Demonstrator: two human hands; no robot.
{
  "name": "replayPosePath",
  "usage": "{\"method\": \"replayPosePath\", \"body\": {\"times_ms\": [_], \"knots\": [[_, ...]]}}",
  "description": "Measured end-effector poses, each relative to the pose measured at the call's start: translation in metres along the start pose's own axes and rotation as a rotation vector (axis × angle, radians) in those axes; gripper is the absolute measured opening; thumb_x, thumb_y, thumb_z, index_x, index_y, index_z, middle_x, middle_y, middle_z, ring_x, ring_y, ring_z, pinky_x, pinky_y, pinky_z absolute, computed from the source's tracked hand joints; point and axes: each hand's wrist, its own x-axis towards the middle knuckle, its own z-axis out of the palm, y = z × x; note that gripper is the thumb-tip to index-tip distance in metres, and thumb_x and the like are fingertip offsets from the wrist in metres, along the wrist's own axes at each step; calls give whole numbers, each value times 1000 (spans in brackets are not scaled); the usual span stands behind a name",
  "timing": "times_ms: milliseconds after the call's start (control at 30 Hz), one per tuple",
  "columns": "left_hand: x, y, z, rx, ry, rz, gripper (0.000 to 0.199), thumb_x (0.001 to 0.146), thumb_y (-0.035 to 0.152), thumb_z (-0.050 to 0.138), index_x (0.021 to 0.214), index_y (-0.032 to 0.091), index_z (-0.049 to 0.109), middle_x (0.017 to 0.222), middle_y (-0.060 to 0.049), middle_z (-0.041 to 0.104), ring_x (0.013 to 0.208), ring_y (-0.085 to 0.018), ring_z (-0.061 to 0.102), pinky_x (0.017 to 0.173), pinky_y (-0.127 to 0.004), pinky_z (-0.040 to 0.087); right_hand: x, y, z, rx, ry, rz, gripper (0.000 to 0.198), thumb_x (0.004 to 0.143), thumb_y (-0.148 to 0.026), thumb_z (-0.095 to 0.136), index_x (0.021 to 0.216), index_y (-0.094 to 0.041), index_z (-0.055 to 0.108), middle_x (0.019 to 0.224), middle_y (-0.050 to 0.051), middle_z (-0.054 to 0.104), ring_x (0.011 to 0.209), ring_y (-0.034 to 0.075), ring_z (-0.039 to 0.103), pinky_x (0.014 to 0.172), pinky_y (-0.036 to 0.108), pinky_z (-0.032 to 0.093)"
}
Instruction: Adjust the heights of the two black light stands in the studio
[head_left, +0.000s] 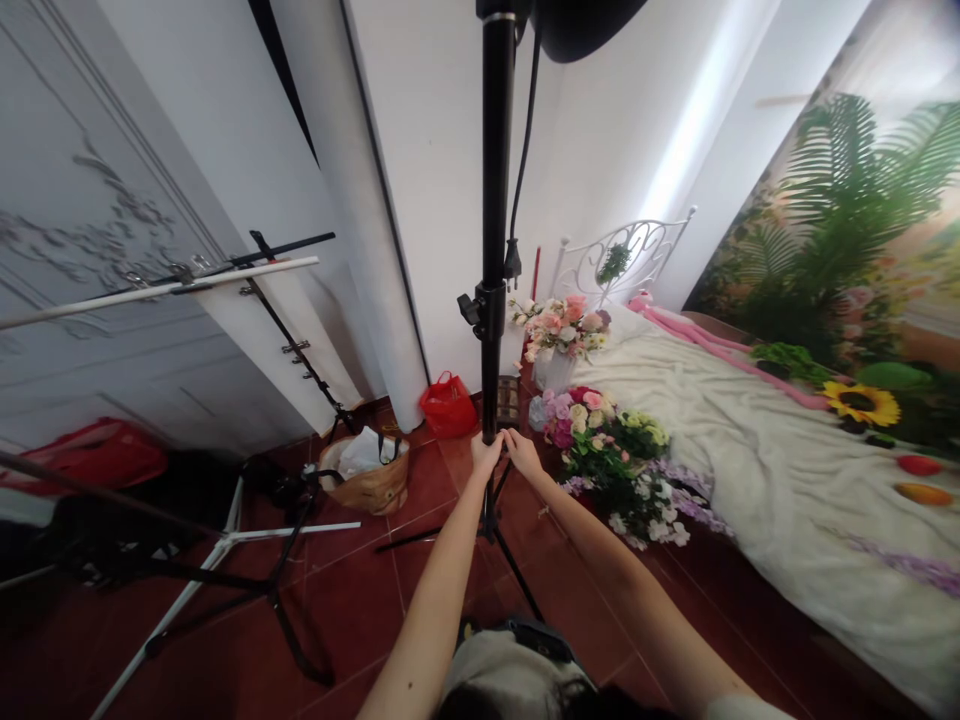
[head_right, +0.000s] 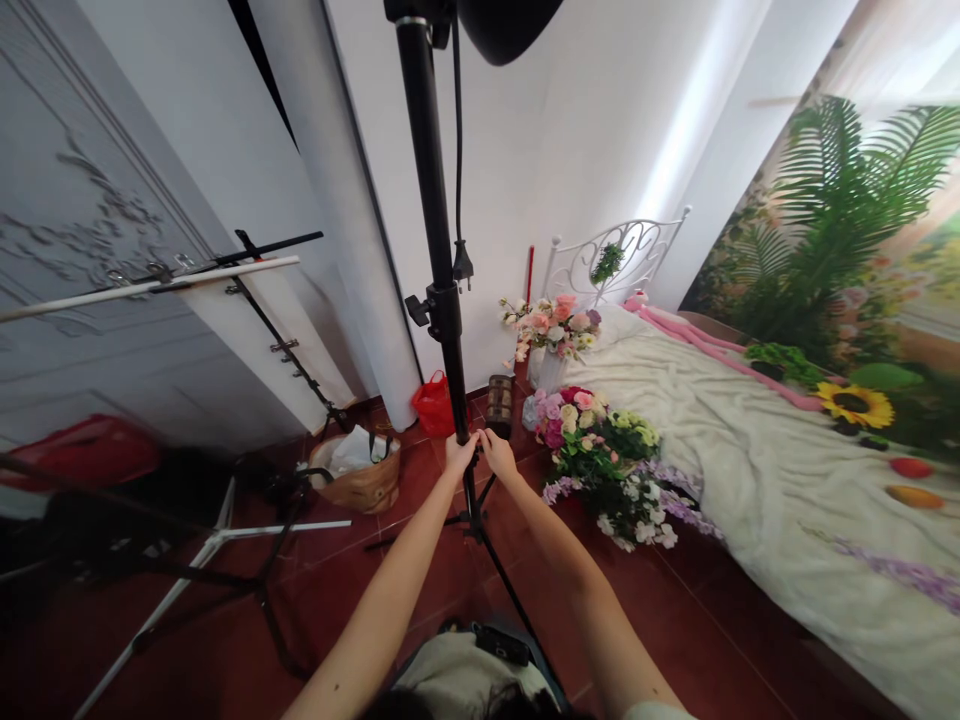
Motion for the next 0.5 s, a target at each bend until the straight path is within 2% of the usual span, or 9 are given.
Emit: {"method": "replayPosePath", "body": {"times_ms": [133,200,267,333,400,500], "knots": [[0,0,0,17,-7,0,19,65,32,64,60,14,58,55,-2,58,47,-10,51,44,-19,38,6,-7,-1,-196,-34,47,44,94,-46,23,96,-21,60,82,4,67,73,16,62,66,21,41],[1,0,-1,18,0,5,18,65,30,64,60,14,58,56,-2,58,49,-10,51,46,-20,38,11,-12,-1,-265,-38,126,44,94,-43,23,103,-20,59,86,6,68,76,16,63,67,21,41],[2,-1,-1,25,12,14,16,64,29,64,60,14,58,56,-2,58,50,-11,52,48,-20,39,18,-16,-1,-312,-124,241,44,95,-40,22,107,-18,59,82,7,69,73,15,63,66,21,42],[3,-2,-1,42,25,25,16,63,28,64,59,14,58,56,-2,59,52,-11,54,49,-21,39,28,-21,-2,-340,-269,339,42,94,-36,27,101,-13,63,70,9,68,65,15,63,63,22,43],[3,-4,-1,60,31,19,16,63,29,63,58,15,58,55,-1,58,52,-12,54,49,-21,39,39,-25,-3,-362,-392,386,37,91,-32,38,87,-9,67,59,9,66,58,16,62,60,22,44],[3,-5,-1,76,35,-8,17,62,29,64,58,15,57,54,-1,58,51,-12,54,47,-21,39,51,-29,-4,-384,-453,378,32,85,-31,50,69,-8,67,52,10,63,55,18,61,58,24,45]]}}
